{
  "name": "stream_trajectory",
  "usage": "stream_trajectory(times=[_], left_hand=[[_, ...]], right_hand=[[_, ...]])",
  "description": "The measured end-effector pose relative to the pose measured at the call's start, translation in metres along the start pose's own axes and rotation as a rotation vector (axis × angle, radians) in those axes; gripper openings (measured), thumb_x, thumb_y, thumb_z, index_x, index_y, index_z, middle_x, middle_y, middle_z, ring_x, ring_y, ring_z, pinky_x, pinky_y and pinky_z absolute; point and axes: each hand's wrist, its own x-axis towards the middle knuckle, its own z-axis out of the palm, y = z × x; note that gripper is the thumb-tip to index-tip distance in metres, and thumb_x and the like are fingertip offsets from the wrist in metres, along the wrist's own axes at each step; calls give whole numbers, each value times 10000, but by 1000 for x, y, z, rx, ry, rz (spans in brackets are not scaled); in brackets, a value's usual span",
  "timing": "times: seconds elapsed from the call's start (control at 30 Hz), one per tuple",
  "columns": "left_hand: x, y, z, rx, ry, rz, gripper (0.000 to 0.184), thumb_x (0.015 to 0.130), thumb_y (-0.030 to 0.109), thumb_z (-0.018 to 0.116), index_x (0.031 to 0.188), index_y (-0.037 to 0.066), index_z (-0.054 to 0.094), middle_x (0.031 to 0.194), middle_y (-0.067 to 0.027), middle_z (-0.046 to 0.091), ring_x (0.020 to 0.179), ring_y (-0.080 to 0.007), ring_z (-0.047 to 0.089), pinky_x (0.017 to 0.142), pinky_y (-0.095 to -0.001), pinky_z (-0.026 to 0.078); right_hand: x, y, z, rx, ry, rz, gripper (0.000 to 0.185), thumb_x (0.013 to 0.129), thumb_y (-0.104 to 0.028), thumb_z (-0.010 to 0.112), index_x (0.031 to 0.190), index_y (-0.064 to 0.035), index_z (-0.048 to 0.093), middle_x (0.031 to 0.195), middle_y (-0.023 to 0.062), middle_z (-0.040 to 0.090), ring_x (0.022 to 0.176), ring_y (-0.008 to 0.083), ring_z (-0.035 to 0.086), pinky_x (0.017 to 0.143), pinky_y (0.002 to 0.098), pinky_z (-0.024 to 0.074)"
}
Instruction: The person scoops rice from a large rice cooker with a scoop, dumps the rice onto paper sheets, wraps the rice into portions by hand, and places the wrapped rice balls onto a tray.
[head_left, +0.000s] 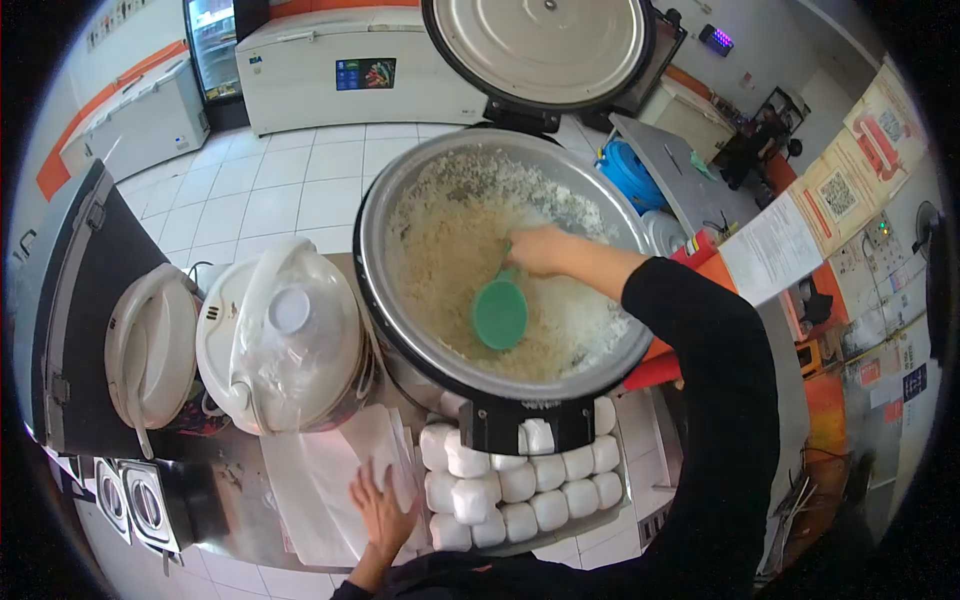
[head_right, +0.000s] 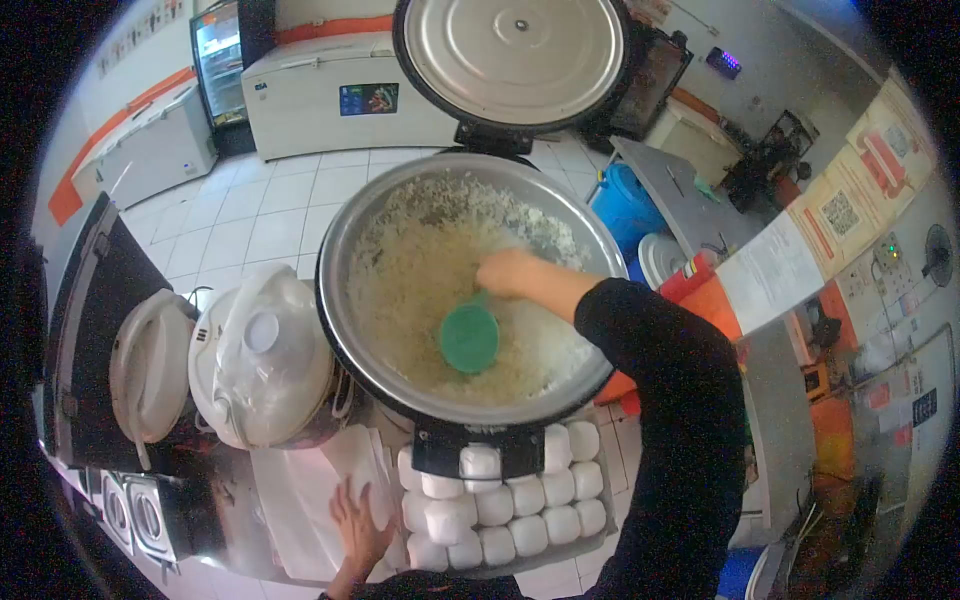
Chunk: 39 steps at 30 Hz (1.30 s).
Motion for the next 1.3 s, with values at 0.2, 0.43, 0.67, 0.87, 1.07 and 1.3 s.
stream_trajectory(times=[0.2, 0.43, 0.67, 0.87, 1.07, 1.3], left_hand=[[2, -18, -6, -57, 59, -441, 653, 555, 253, 732, 1094, 33, 434, 1297, -186, 298, 1214, -409, 255, 948, -528, 242], [-6, -48, 17, -170, 152, -368, 384, 562, 178, 727, 819, 31, 482, 1132, -188, 405, 1088, -396, 367, 836, -491, 355], [-10, -63, -9, -329, 164, -331, 395, 517, 179, 759, 769, 26, 496, 1095, -196, 421, 1056, -390, 377, 862, -490, 332], [-19, -81, 3, -225, 203, -273, 407, 492, 204, 783, 752, 28, 525, 1117, -185, 420, 1104, -389, 351, 909, -490, 307], [-21, -81, -17, -382, 120, -196, 391, 546, 182, 759, 834, 31, 543, 1177, -194, 403, 1138, -403, 336, 915, -524, 297], [-28, -100, 12, 396, 414, 3, 395, 672, 225, 708, 982, 53, 534, 1224, -175, 448, 1167, -410, 351, 943, -514, 307]], right_hand=[[33, -3, 12, -110, 86, -285, 165, 690, -151, 620, 834, -75, 599, 931, 113, 523, 866, 287, 563, 678, 418, 476], [31, 15, 46, -110, 187, -326, 145, 716, -188, 582, 784, -59, 586, 869, 105, 536, 847, 282, 563, 707, 395, 470], [8, 18, 7, -56, -71, -84, 186, 799, -144, 481, 953, -54, 534, 923, 141, 586, 878, 317, 579, 720, 410, 469], [18, 31, -25, 8, 245, 464, 293, 806, -107, 460, 1089, -34, 435, 823, 207, 610, 752, 358, 614, 603, 449, 491], [20, 7, -31, 39, 114, 345, 319, 794, -126, 484, 1085, -8, 432, 822, 216, 611, 775, 360, 615, 629, 458, 485], [13, -29, 11, 367, -129, 127, 390, 779, -192, 544, 1098, 9, 444, 875, 250, 589, 857, 398, 569, 749, 438, 444]])
